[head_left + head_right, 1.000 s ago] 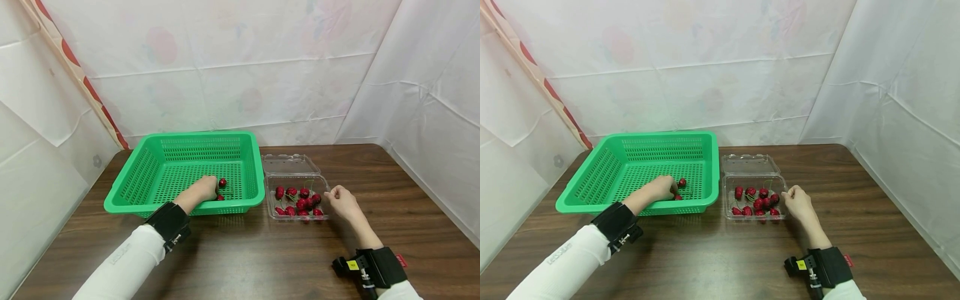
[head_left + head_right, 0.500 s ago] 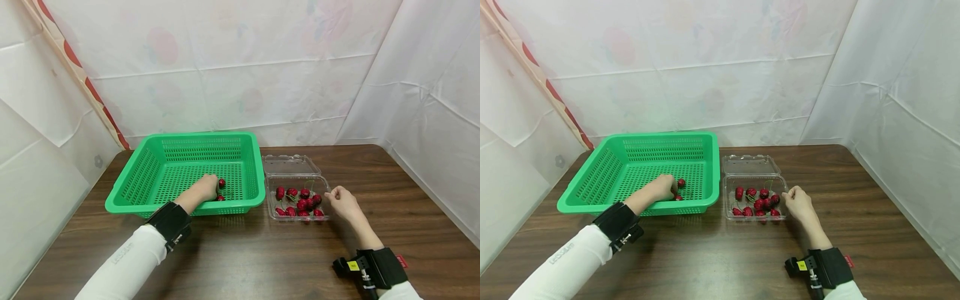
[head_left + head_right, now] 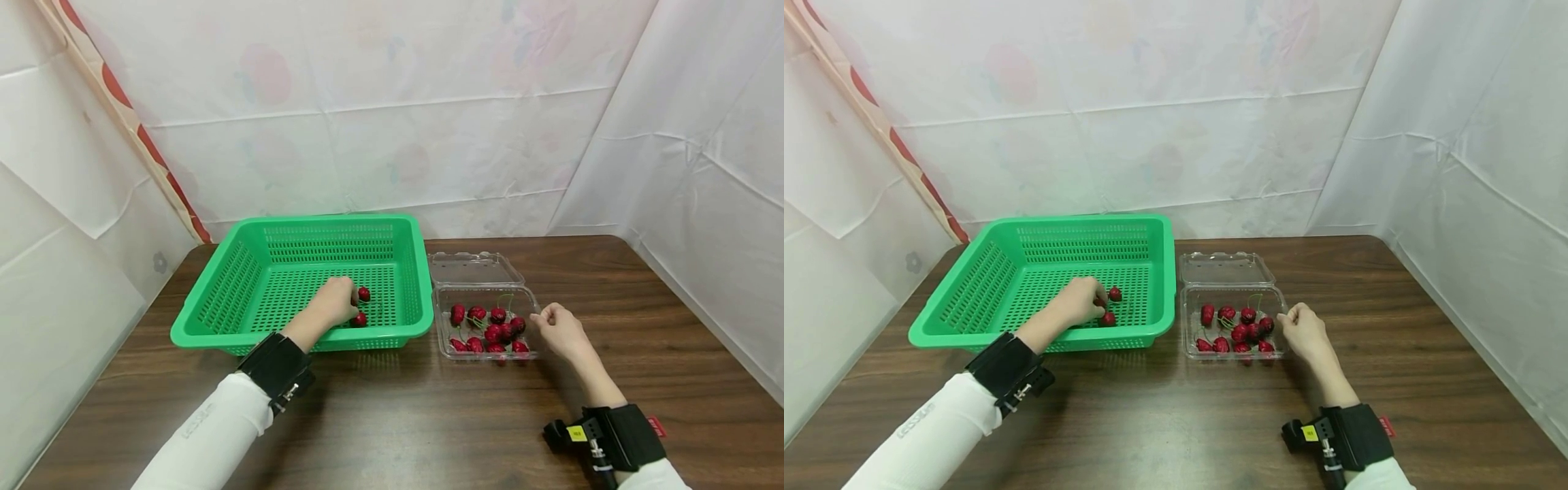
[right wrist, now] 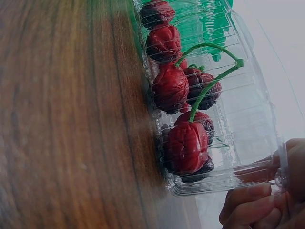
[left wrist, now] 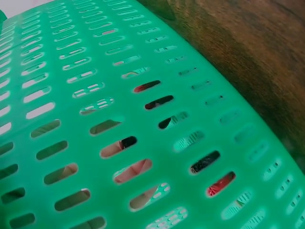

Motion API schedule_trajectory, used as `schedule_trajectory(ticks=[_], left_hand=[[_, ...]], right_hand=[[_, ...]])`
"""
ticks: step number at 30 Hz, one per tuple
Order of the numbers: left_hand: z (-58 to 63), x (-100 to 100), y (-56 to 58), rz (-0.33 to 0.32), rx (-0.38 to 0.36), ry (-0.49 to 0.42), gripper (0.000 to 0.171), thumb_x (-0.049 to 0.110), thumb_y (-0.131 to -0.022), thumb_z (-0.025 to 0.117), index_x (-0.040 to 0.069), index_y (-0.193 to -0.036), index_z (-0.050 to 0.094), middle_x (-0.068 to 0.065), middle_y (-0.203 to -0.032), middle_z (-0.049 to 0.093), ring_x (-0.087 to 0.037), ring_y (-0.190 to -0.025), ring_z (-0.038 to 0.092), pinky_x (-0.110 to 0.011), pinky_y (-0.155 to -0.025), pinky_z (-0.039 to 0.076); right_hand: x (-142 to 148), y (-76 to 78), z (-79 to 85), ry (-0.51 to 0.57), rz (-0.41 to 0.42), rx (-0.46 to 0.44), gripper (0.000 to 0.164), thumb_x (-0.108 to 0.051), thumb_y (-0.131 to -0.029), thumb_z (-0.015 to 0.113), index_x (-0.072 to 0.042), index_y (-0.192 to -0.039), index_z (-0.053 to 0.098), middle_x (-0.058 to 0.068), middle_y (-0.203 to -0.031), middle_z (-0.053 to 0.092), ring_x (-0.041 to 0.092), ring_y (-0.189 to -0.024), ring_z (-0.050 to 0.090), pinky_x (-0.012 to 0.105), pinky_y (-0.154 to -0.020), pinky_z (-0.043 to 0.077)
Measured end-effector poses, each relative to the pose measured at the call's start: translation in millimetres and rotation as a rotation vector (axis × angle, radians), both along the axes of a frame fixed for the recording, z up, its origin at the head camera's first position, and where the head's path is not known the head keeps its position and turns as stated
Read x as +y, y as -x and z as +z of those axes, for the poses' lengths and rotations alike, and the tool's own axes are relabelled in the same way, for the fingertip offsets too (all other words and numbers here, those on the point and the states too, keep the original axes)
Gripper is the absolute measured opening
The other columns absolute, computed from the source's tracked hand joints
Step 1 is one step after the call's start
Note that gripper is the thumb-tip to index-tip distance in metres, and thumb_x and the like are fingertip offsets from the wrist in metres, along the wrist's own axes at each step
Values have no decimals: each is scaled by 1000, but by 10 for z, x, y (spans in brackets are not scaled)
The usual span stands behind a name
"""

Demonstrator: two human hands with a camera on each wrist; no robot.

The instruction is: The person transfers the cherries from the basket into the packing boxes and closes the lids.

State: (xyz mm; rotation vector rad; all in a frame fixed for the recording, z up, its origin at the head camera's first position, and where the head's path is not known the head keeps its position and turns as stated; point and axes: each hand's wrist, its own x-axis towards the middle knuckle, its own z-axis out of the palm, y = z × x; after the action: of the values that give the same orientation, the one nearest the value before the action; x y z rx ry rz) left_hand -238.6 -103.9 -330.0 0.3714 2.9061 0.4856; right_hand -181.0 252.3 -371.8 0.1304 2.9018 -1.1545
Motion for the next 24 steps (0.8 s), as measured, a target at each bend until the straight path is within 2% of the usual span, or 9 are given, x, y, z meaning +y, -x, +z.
schedule_trajectory(ticks=[3, 7, 9, 15, 21, 24], left_hand=[[18, -2, -15, -4, 19, -4, 3, 1, -79, 61, -1, -80, 63, -9, -74, 53, -16, -58, 42, -28, -54, 36], [37, -5, -33, 3, 31, -12, 19, 2, -79, 61, -4, -97, 62, -14, -88, 58, -19, -66, 51, -31, -60, 44], [41, -5, -37, 15, 25, -31, 22, 2, -80, 61, -5, -101, 61, -17, -94, 58, -20, -66, 52, -31, -59, 43], [49, -5, -39, 41, 43, -100, 25, 0, -80, 59, -5, -104, 59, -17, -96, 58, -18, -60, 46, -28, -52, 35], [43, -14, -26, 53, 82, -150, 24, -1, -80, 58, -4, -104, 59, -17, -98, 58, -22, -70, 52, -29, -56, 39], [51, -19, -29, 46, 112, -171, 24, -3, -80, 57, -4, -104, 60, -17, -97, 58, -22, -70, 51, -29, -55, 38]], right_hand=[[0, -2, -2, 1, -1, -3, 24, -20, -94, 43, -2, -79, 38, 2, -57, 35, 13, -47, 34, 27, -44, 29], [0, -2, -1, -3, -3, 3, 24, -20, -94, 43, -2, -79, 38, 2, -58, 35, 13, -48, 33, 27, -45, 29], [-1, -1, -2, -4, -3, 6, 24, -20, -94, 43, -2, -79, 38, 2, -58, 35, 13, -48, 33, 27, -45, 29], [-2, -3, -8, 0, 0, 11, 24, -20, -94, 43, -2, -79, 38, 2, -56, 35, 12, -47, 34, 27, -44, 29], [-3, -2, -6, 8, -4, -1, 25, -21, -94, 43, -2, -79, 38, 1, -56, 36, 12, -47, 35, 26, -43, 30], [-4, 0, -7, 8, -4, 0, 25, -21, -94, 43, -2, -79, 38, 2, -56, 36, 13, -47, 35, 27, -43, 30]])
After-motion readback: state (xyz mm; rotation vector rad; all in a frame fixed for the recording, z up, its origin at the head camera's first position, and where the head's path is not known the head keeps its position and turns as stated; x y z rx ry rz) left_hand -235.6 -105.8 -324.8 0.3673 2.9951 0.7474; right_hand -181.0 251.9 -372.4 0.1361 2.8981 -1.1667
